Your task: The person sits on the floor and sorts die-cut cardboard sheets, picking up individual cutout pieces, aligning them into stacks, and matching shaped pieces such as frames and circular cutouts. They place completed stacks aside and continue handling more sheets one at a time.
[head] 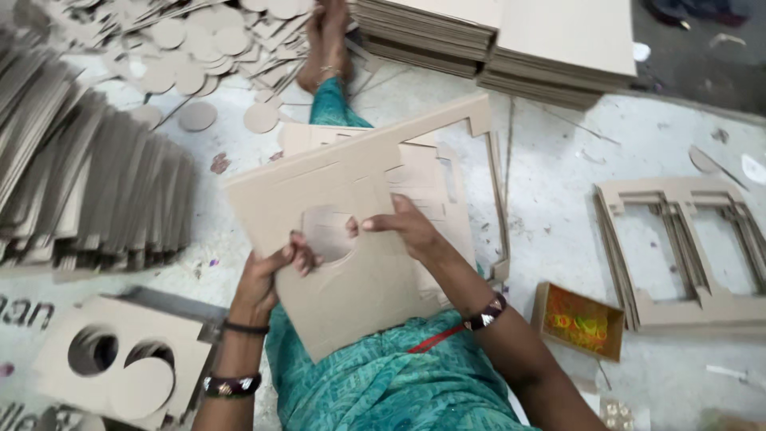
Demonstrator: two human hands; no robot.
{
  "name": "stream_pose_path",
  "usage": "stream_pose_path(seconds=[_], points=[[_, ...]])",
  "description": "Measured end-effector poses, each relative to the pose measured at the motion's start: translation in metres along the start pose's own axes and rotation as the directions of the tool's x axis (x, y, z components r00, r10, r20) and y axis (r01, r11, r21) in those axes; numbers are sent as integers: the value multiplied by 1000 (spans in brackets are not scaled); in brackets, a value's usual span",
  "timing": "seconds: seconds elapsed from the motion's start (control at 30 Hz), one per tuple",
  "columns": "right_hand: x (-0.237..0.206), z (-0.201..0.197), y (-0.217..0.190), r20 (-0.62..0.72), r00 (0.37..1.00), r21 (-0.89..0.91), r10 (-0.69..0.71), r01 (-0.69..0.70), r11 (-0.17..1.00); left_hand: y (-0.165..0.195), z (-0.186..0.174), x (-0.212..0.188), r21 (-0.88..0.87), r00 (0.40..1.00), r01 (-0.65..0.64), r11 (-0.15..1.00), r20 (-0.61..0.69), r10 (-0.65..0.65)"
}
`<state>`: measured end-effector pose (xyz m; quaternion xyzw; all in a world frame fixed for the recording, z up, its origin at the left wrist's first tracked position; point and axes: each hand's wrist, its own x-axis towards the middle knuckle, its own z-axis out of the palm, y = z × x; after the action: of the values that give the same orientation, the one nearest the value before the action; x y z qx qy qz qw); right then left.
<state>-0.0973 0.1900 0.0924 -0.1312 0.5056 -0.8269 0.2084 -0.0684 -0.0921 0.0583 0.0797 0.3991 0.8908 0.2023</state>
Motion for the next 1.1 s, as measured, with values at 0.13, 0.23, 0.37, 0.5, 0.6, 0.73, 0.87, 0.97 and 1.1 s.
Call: stream_pose_path(seconds=[0.13,0.23,0.37,0.5,0.6,0.73,0.87,0.97,1.1], points=[[-8,-5,7,-154,984,-16,89,-93,996,-8,2,8,66,979,-39,997,-197,52],[-18,-9,23,-219,973,-204,78,-123,971,-28,-1,3,175,945,-143,974,-269,187],[-28,-11,57,-404,904,-234,140,-250,939,-51,-16,-19,594,730,-145,791,-476,491],[-26,-23,76,-376,907,-120,190,-251,961,-28,-66,-85,895,440,133,427,-439,783],[-21,-39,82,-335,905,-7,261,-279,960,14,-127,-173,916,260,311,255,-340,904],[-21,-57,91,-323,911,2,258,-272,962,42,-190,-288,599,130,752,274,-543,830],[-25,-64,94,-324,913,3,248,-261,965,36,-212,-329,404,288,912,72,-755,589],[-27,-63,92,-328,911,-3,250,-265,964,27,-217,-325,356,291,934,44,-825,484],[-29,-60,89,-342,901,1,266,-282,959,34,-215,-323,305,234,951,43,-806,543]])
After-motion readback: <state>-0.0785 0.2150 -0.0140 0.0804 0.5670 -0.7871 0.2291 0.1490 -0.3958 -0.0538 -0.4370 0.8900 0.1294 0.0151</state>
